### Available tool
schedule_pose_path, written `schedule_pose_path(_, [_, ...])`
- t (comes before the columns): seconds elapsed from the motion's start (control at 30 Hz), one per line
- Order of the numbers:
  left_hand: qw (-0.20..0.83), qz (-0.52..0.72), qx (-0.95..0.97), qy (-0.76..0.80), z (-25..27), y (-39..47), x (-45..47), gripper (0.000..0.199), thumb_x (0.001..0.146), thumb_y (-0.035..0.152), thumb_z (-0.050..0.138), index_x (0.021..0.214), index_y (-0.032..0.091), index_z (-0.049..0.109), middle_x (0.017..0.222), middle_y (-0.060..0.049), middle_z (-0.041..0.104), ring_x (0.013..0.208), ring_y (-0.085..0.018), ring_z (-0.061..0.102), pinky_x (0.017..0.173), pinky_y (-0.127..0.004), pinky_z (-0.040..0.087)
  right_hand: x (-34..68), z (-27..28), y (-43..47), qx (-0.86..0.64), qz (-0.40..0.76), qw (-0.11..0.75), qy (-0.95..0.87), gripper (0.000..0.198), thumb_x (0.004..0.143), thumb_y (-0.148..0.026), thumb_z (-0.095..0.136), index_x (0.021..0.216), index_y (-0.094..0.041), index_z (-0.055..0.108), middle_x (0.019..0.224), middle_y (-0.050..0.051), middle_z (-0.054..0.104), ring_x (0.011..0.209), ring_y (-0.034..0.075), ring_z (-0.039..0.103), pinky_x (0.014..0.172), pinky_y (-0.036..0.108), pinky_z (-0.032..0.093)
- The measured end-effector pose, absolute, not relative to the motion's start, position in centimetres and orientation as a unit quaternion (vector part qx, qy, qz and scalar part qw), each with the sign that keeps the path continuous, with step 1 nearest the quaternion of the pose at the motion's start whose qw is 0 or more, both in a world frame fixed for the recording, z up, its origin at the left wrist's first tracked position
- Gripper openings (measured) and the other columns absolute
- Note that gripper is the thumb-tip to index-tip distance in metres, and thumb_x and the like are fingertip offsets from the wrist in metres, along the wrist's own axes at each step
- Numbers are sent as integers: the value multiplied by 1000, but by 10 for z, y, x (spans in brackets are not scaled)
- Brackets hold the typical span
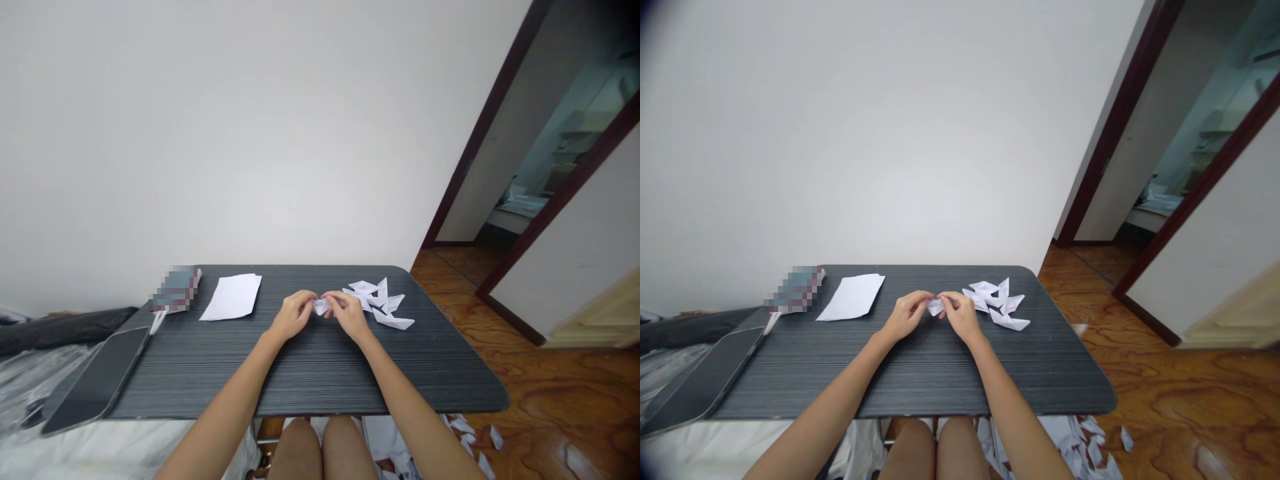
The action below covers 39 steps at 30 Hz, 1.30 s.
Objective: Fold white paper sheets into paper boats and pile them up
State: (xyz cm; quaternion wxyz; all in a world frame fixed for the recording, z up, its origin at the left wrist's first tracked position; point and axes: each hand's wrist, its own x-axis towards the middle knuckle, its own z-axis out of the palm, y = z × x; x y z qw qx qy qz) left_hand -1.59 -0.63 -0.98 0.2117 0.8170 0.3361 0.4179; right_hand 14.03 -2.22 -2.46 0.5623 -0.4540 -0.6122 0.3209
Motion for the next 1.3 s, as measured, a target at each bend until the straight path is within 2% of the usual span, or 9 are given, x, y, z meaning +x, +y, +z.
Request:
schedule_pose_path(0.17, [294,365,836,284,-4,-9,-24,24,75,28,49,94,15,52,83,-6,60,68,-13,59,64,-22,47,144,-20,-23,-441,293,572,-626,20,77,-31,42,80,-17,57,68,3,58,50,11,53,48,22,43])
schedule_pose_path(0.3, [258,362,847,291,-7,-7,-25,18,75,30,49,82,14,53,77,-5,60,64,-12,57,62,-22,46,147,-17,-28,-438,260,520,-686,18,80,-24,37,84,-17,54,69,1,55,51,10,52,50,22,43])
schedule_pose_path(0.4, [234,360,853,297,-9,-3,-25,18,77,30,47,81,14,54,77,-5,59,66,-11,56,62,-21,45,151,-15,-32,-427,218,462,-746,20,80,-15,34,86,-17,53,67,1,54,54,10,52,57,24,43])
schedule_pose_path(0.57, [232,349,854,307,-11,-1,-27,18,77,29,47,80,14,54,77,-5,59,64,-11,54,61,-21,44,156,-16,-36,-396,142,380,-824,30,69,-4,43,93,-17,54,83,4,55,67,12,51,66,25,42])
schedule_pose_path(0.67, [236,328,863,303,-11,-1,-28,19,76,30,49,83,14,55,78,-5,59,67,-12,54,63,-23,44,158,-18,-35,-398,138,367,-829,28,71,-4,44,94,-16,53,87,5,55,70,12,51,68,26,41])
schedule_pose_path(0.8, [204,280,899,270,-9,0,-29,25,74,32,51,92,15,55,84,-6,59,78,-15,55,72,-27,43,159,-19,-33,-396,150,360,-832,18,75,-9,46,88,-17,55,86,5,57,81,15,52,73,27,40])
schedule_pose_path(0.97, [188,263,916,236,-11,3,-29,28,76,34,50,96,17,58,99,-9,58,90,-17,53,82,-28,39,160,-20,-31,-404,153,375,-820,9,75,-12,49,78,-16,57,80,4,57,75,14,52,69,26,40])
schedule_pose_path(1.13, [218,322,884,259,-14,4,-27,24,78,32,47,83,15,63,91,-8,61,81,-15,56,74,-25,41,159,-21,-28,-407,185,431,-783,6,73,-16,53,69,-15,57,79,5,59,74,15,54,68,26,41])
schedule_pose_path(1.3, [270,391,824,308,-15,3,-23,23,73,33,53,74,13,63,80,-6,63,72,-15,57,66,-24,43,154,-23,-24,-416,297,493,-703,9,70,-23,55,70,-14,58,75,5,61,70,15,57,64,27,44])
